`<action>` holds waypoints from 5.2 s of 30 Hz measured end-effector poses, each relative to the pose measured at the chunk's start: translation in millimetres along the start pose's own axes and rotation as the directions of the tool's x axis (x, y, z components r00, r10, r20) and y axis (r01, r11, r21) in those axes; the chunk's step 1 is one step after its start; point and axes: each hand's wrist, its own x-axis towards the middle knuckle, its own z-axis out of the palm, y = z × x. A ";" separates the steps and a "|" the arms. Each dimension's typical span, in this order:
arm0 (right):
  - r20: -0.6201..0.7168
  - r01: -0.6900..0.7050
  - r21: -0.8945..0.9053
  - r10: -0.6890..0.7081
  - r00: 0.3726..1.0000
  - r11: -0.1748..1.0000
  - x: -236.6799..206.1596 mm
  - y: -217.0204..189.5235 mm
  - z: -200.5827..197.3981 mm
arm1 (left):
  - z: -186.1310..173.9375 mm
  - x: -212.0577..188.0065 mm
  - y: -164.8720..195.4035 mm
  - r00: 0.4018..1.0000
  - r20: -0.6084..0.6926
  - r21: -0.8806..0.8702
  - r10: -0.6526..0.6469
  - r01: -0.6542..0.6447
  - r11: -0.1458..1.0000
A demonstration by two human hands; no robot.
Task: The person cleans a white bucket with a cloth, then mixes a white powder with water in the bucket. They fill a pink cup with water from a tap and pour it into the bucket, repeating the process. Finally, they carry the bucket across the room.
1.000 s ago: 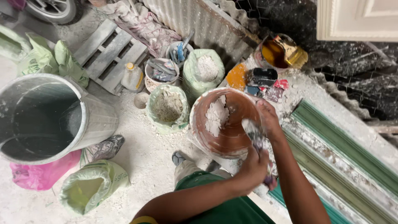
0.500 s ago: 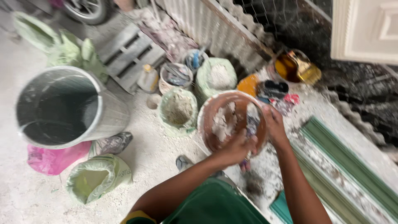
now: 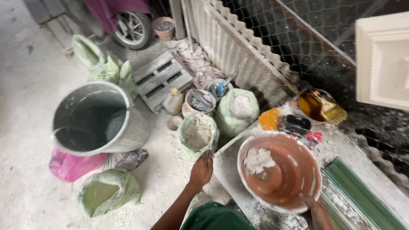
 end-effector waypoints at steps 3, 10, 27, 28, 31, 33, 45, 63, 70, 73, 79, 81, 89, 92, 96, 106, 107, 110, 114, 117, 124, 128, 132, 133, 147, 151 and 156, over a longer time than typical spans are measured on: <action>-0.100 -0.018 0.174 0.036 0.994 0.985 -24.3 36.3 -45.1 | 55.0 -8.9 -15.8 0.983 0.171 0.135 0.062 -0.086 0.987; -0.167 -0.036 0.306 0.091 0.982 0.951 -78.3 92.3 -113.4 | 142.6 38.3 58.8 0.778 0.364 0.176 0.512 -0.598 0.782; 0.187 -0.092 0.109 0.071 0.980 0.990 17.1 21.1 37.6 | 88.1 -25.9 -47.7 0.803 0.594 -0.804 -0.033 0.595 0.011; 0.159 -0.030 0.078 0.017 0.987 0.996 24.6 23.1 67.7 | 70.3 -35.9 -59.9 0.839 0.542 -0.837 -0.050 0.544 0.055; 0.235 0.448 0.270 -0.510 0.827 0.852 52.5 30.8 166.5 | 20.8 -46.4 -76.8 0.886 0.460 -0.887 -0.059 0.461 0.005; 0.317 0.305 0.317 -0.404 0.858 0.898 68.6 28.2 217.5 | -10.1 -43.5 -74.5 0.912 0.402 -0.914 -0.079 0.404 0.018; 0.405 -0.145 0.550 -0.111 0.908 0.823 99.5 3.6 374.4 | -163.9 51.7 6.0 0.942 0.302 -0.363 -0.148 0.257 0.896; -0.099 0.195 0.728 -0.180 0.979 0.657 76.5 -25.7 308.3 | -109.6 83.8 93.4 0.756 0.063 0.276 0.651 -0.640 0.717; 0.021 0.553 0.630 -0.725 0.689 0.544 42.6 -36.7 170.8 | -60.1 146.7 63.6 0.732 0.682 -0.513 0.004 0.474 0.715; -0.013 0.555 0.401 -0.601 0.799 0.729 14.4 -22.1 124.0 | -18.6 145.6 53.0 0.738 0.674 -0.611 -0.017 0.570 0.549; -0.037 0.264 0.401 -0.272 0.961 0.877 16.3 30.2 70.2 | 53.1 124.1 73.6 0.845 0.520 -0.212 0.122 -0.011 0.977; -0.070 0.294 0.416 -0.292 0.954 0.860 19.2 42.3 53.2 | 68.1 132.2 94.8 0.845 0.531 0.016 0.069 -0.091 0.996; -0.105 0.400 0.397 -0.393 0.914 0.826 15.3 44.0 2.6 | 190.1 202.1 226.4 0.765 0.444 -0.318 0.466 -0.352 0.880; -0.099 0.408 0.380 -0.402 0.910 0.830 17.5 48.6 0.7 | 255.6 228.4 274.6 0.711 0.612 -0.619 0.347 0.159 0.769; -0.123 0.321 0.370 -0.297 0.947 0.872 24.3 64.4 0.9 | 326.4 245.6 312.4 0.802 0.585 -0.557 0.122 0.288 0.779; -0.092 0.220 0.371 -0.200 0.976 0.902 23.6 104.9 -1.4 | 351.0 306.2 336.1 0.693 0.713 -0.464 0.105 0.354 0.812; -0.103 0.218 0.359 -0.194 0.976 0.908 23.5 106.3 0.0 | 343.2 314.8 332.9 0.735 0.649 -0.358 0.198 0.065 0.931; -0.111 0.213 0.445 -0.183 0.977 0.870 22.2 106.5 3.5 | 327.5 329.5 323.8 0.685 0.550 -0.007 0.477 -0.568 0.823; -0.091 0.199 0.417 -0.178 0.980 0.887 19.7 99.6 1.4 | 319.8 318.1 311.9 0.550 0.558 0.025 0.621 -0.760 0.650; -0.080 0.239 0.383 -0.226 0.971 0.892 17.4 96.2 -1.4 | 314.1 304.2 307.8 0.591 0.644 0.055 0.485 -0.668 0.742; -0.112 0.162 0.359 -0.130 0.985 0.919 22.1 92.2 -1.6 | 299.5 286.6 296.5 0.463 0.106 -0.608 0.880 -0.670 0.425; -0.036 -0.176 0.023 0.176 0.984 0.984 15.3 79.2 -17.8 | 282.4 285.7 288.6 0.844 0.241 -0.587 0.479 -0.267 0.764; 0.109 -0.235 0.246 0.214 0.971 0.940 -3.5 75.4 -18.4 | 230.8 286.7 268.1 0.943 0.254 -0.892 0.214 0.143 0.429; 0.126 -0.252 0.266 0.226 0.966 0.930 -8.9 75.5 -13.9 | 214.7 285.6 258.7 0.940 0.310 -0.918 0.139 0.258 0.303; -0.178 0.512 -0.279 -0.568 0.804 0.812 -88.6 53.5 145.5 | 33.8 91.4 115.4 0.311 0.699 -0.488 0.645 -0.452 0.747; -0.183 0.520 -0.508 -0.676 0.714 0.686 -100.1 55.1 192.2 | 107.4 77.4 63.5 0.600 0.582 -0.207 0.549 -0.544 0.813; -0.198 0.499 -0.549 -0.685 0.701 0.670 -103.1 69.9 194.5 | 133.7 44.0 50.6 0.583 0.482 -0.243 0.654 -0.628 0.739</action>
